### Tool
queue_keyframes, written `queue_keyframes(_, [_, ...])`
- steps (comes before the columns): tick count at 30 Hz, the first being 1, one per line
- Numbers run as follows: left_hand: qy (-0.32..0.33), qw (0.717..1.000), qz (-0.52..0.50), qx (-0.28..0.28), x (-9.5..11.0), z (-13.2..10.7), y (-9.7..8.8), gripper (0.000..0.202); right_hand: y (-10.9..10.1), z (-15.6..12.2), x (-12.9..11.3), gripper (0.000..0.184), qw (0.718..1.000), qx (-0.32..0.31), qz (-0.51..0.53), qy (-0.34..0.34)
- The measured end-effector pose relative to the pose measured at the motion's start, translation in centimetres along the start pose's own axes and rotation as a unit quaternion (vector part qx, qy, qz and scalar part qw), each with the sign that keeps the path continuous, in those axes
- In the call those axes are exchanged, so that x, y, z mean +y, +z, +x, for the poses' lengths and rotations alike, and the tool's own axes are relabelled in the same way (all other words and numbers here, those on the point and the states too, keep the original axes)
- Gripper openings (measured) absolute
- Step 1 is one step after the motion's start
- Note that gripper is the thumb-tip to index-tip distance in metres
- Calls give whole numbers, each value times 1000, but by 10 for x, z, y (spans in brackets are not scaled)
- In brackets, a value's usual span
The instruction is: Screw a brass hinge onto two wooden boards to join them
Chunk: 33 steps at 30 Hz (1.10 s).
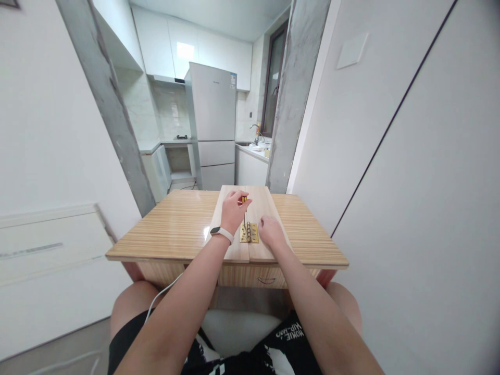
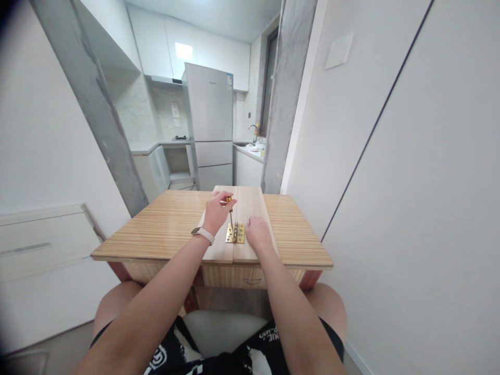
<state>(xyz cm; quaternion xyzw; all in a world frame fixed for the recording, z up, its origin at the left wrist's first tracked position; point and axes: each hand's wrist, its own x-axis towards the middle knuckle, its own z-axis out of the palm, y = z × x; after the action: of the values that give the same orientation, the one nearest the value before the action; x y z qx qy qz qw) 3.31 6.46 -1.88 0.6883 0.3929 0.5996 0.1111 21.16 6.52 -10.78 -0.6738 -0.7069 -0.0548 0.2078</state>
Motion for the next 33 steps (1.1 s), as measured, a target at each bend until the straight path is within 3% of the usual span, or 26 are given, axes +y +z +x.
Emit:
queue_keyframes(6, [2,1000,2,0,-2,1,-1,20,-1,-1,0,26,1000,1,0,-3])
queue_keyframes(10, [14,999,-27,-28,-2,1,-2,32,-1,-1,0,26,1000,0,2,-3])
queue_keyframes(16, [27,998,-50,-28,2,-2,0,21,-1,-1,0,27,1000,0,2,-5])
queue_keyframes(26, [-4,1000,24,-1,3,-3,-1,17,1,0,1,27,1000,4,-2,-10])
queue_keyframes(33, [20,999,1,-31,1,0,-2,22,2,0,1,28,1000,-4,-3,-4])
